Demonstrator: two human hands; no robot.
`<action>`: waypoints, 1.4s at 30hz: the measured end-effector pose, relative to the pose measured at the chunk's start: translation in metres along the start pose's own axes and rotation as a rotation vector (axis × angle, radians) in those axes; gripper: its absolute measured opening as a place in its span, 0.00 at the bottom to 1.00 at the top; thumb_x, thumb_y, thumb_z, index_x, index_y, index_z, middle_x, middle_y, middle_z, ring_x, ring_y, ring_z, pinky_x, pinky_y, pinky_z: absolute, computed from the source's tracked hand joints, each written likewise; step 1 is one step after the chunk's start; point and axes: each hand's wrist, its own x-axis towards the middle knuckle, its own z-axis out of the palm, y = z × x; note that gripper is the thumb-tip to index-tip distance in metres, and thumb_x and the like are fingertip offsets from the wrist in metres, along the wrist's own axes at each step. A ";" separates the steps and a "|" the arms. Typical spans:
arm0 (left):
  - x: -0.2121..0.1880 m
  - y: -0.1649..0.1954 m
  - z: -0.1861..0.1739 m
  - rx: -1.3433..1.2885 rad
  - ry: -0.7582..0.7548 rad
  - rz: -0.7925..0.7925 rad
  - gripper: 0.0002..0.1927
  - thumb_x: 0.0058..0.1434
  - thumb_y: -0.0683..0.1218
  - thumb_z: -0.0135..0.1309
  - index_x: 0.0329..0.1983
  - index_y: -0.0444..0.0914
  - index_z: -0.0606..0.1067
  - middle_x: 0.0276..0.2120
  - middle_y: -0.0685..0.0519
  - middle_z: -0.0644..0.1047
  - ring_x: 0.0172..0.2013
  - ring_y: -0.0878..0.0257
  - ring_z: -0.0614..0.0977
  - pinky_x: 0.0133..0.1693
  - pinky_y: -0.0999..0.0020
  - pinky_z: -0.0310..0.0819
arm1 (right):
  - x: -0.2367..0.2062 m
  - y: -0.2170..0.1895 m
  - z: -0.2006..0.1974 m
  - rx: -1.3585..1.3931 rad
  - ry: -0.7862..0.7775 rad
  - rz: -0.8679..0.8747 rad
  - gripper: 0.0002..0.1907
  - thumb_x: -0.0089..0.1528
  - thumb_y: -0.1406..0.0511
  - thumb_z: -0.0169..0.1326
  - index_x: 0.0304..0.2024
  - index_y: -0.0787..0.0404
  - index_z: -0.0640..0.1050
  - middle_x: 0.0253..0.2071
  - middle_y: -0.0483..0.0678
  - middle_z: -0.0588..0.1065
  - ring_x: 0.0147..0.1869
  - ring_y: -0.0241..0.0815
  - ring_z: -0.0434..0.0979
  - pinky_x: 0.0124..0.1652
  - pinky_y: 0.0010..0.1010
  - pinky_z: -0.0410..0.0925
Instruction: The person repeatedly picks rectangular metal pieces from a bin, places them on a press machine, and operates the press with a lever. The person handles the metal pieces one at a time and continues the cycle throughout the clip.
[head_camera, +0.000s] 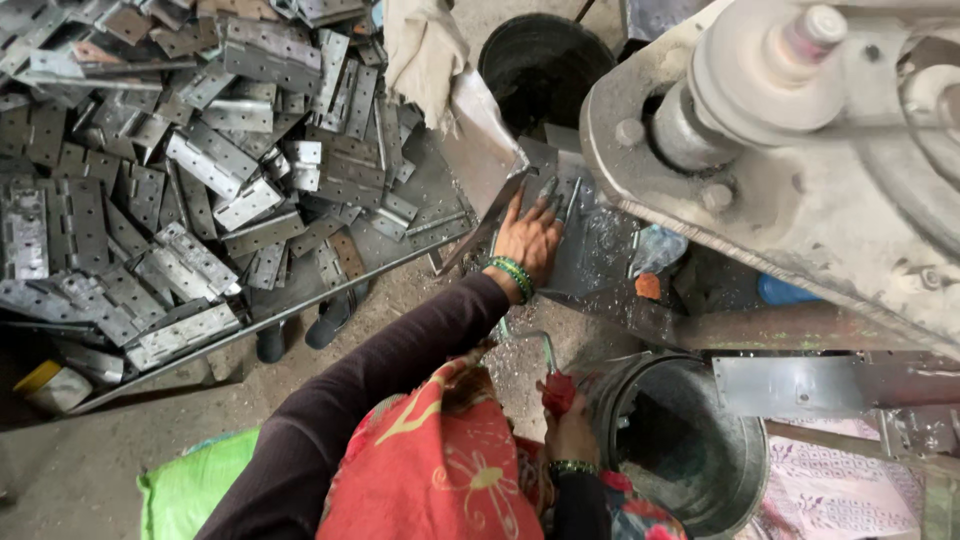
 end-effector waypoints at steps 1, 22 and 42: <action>0.002 -0.001 0.001 -0.049 0.009 -0.019 0.24 0.66 0.44 0.38 0.65 0.44 0.70 0.73 0.50 0.61 0.74 0.55 0.54 0.70 0.40 0.24 | 0.003 0.007 0.010 0.001 0.001 0.006 0.40 0.60 0.52 0.59 0.66 0.55 0.54 0.48 0.65 0.76 0.49 0.70 0.79 0.45 0.58 0.71; 0.053 -0.025 0.023 0.146 0.032 0.172 0.27 0.64 0.44 0.42 0.67 0.38 0.67 0.73 0.47 0.60 0.74 0.51 0.53 0.74 0.56 0.51 | 0.023 0.025 0.027 -0.038 -0.167 0.062 0.37 0.62 0.48 0.55 0.62 0.58 0.54 0.53 0.69 0.74 0.54 0.70 0.78 0.51 0.57 0.69; -0.071 -0.003 0.030 -0.106 0.245 0.386 0.15 0.62 0.47 0.56 0.53 0.51 0.78 0.55 0.58 0.76 0.64 0.58 0.70 0.72 0.40 0.49 | -0.025 0.013 -0.012 0.212 0.114 -0.121 0.38 0.54 0.46 0.62 0.61 0.52 0.70 0.41 0.64 0.80 0.45 0.68 0.81 0.43 0.53 0.73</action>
